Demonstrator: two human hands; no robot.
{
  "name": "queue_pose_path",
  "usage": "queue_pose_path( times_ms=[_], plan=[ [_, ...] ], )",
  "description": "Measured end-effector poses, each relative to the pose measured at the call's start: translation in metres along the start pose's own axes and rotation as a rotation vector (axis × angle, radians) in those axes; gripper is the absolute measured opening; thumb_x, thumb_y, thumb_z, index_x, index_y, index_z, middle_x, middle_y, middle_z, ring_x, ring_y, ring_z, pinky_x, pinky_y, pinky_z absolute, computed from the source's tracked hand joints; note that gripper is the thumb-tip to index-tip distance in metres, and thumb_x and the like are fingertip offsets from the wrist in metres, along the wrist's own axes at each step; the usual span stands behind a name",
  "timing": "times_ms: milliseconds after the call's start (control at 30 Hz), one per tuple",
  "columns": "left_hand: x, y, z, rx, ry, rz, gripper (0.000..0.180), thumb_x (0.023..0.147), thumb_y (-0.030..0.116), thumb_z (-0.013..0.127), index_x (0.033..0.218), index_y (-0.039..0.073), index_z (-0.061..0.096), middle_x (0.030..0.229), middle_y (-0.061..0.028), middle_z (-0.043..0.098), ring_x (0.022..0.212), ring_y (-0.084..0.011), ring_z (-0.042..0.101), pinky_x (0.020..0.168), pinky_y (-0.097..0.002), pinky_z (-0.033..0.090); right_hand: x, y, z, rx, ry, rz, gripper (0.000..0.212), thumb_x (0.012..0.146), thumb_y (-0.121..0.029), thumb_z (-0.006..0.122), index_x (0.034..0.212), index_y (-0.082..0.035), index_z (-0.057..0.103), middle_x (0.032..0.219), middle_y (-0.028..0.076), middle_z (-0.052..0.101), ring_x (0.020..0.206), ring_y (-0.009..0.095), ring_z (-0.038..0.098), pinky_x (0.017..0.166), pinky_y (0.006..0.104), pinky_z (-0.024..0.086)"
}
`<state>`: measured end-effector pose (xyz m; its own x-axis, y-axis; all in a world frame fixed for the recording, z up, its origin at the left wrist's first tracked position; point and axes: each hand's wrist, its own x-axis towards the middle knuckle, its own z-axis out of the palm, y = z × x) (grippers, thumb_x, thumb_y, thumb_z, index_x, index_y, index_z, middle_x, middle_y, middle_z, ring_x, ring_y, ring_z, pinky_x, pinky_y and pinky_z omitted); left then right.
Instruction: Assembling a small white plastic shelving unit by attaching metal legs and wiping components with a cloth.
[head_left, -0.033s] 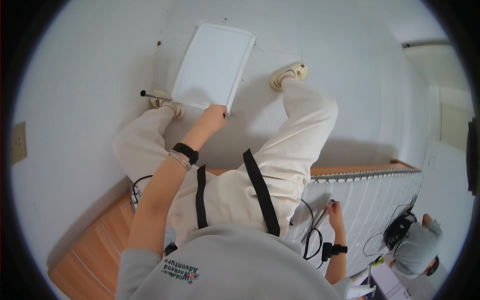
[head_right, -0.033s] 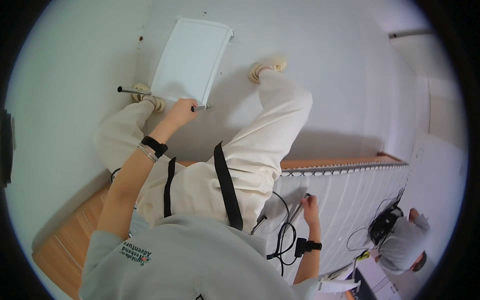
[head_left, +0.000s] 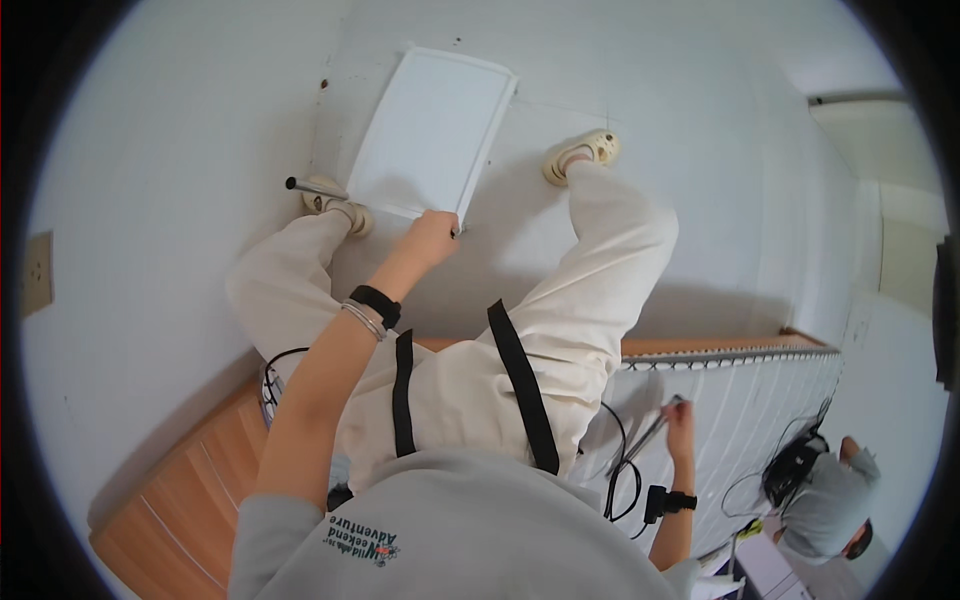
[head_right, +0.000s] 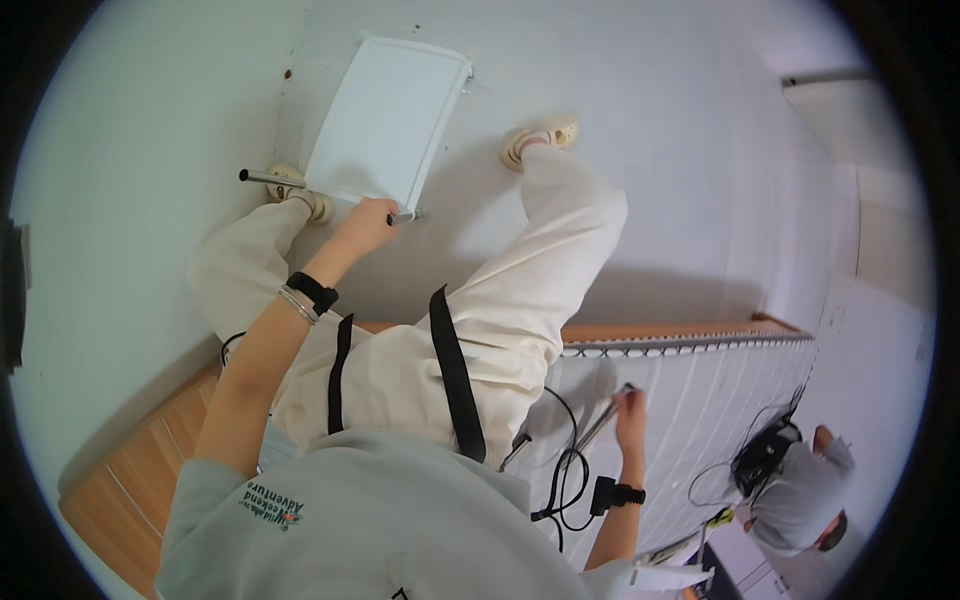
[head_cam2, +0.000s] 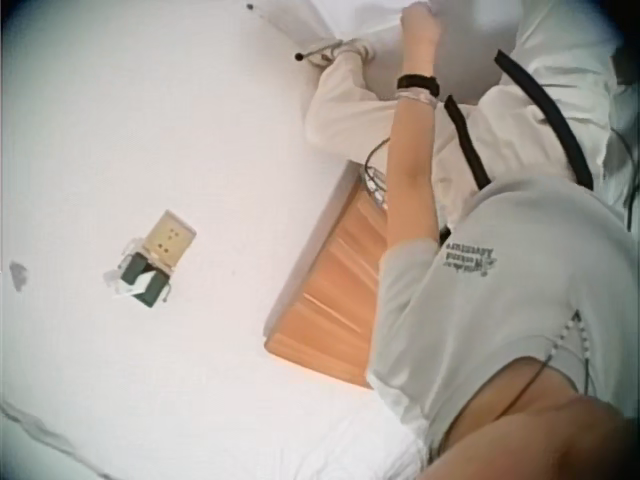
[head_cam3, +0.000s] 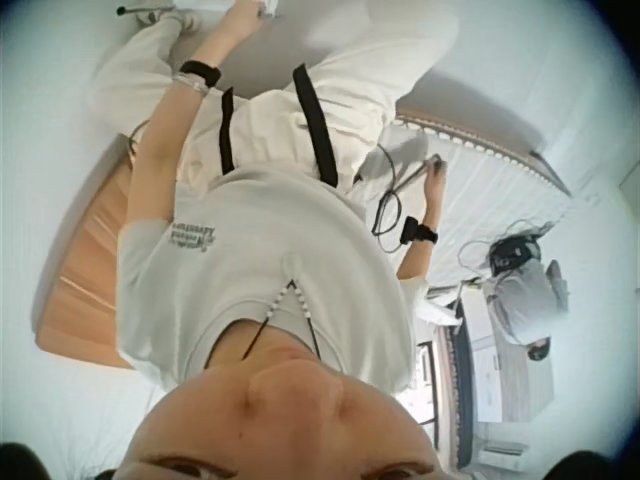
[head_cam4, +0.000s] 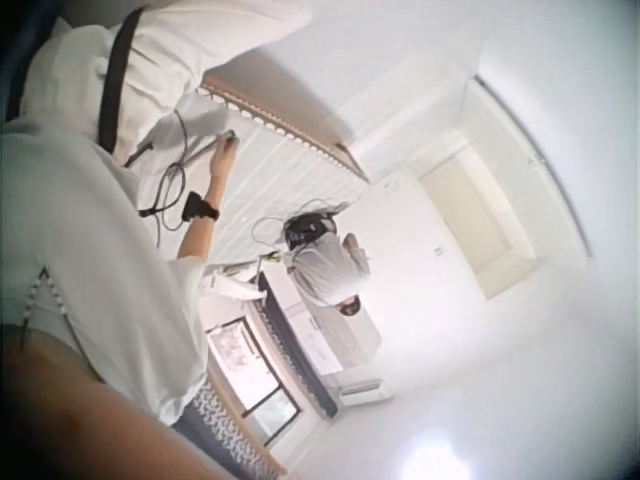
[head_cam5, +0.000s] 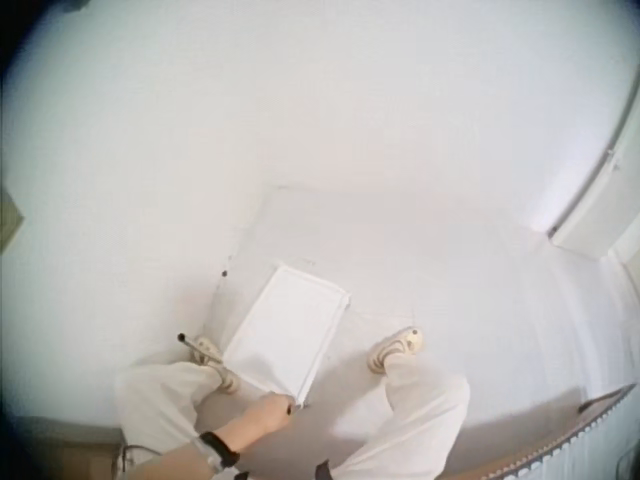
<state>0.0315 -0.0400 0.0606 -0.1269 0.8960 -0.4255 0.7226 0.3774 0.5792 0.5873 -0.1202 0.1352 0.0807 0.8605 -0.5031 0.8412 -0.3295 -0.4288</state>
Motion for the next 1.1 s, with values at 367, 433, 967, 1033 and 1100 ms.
queue_pose_path(
  times_ms=[367,433,967,1033,1100],
  plan=[
    [-0.012,-0.007,0.007,0.101,-0.091,0.003,0.016,0.063,0.002,0.054,0.079,0.001,0.056,0.078,-0.0208,0.057,0.078,-0.0363,0.056,0.068,-0.0415,0.045,0.119,-0.340,-0.017,0.099,0.343,-0.911,0.026,0.076,-0.004,0.061,0.100,0.001,0.050,0.095,0.011,0.055,0.086,0.019,0.052,0.077,0.0285,0.042],
    [-0.018,-0.018,0.012,0.136,-0.122,0.040,0.015,0.063,0.002,0.054,0.077,0.001,0.056,0.077,-0.0208,0.057,0.078,-0.0364,0.056,0.067,-0.0418,0.045,0.137,-0.380,0.010,0.090,0.255,-1.004,0.027,0.077,-0.008,0.061,0.100,0.002,0.050,0.094,0.013,0.053,0.083,0.022,0.052,0.075,0.0295,0.042],
    [-0.055,-0.063,-0.033,-0.020,-0.061,-0.078,0.021,0.065,-0.005,0.051,0.085,0.002,0.053,0.079,-0.0156,0.056,0.080,-0.0352,0.053,0.068,-0.0420,0.043,0.345,-0.470,0.121,0.522,-0.063,-0.910,0.018,0.083,-0.009,0.054,0.097,0.000,0.047,0.093,0.008,0.058,0.080,0.011,0.053,0.074,0.0235,0.043],
    [-0.052,-0.060,-0.043,-0.049,-0.093,-0.138,0.022,0.065,-0.006,0.051,0.085,0.002,0.053,0.081,-0.0151,0.057,0.080,-0.0354,0.054,0.068,-0.0424,0.044,0.369,-0.468,0.146,0.476,-0.055,-0.897,0.019,0.084,-0.011,0.054,0.098,0.000,0.046,0.088,0.008,0.059,0.078,0.011,0.054,0.072,0.0231,0.043],
    [-0.048,-0.060,-0.047,-0.080,-0.131,-0.213,0.023,0.064,-0.008,0.051,0.085,0.001,0.054,0.083,-0.0146,0.057,0.079,-0.0356,0.054,0.068,-0.0428,0.044,0.384,-0.476,0.158,0.420,-0.023,-0.910,0.020,0.083,-0.012,0.054,0.098,0.000,0.046,0.087,0.008,0.059,0.076,0.011,0.054,0.071,0.0233,0.043]
  ],
)
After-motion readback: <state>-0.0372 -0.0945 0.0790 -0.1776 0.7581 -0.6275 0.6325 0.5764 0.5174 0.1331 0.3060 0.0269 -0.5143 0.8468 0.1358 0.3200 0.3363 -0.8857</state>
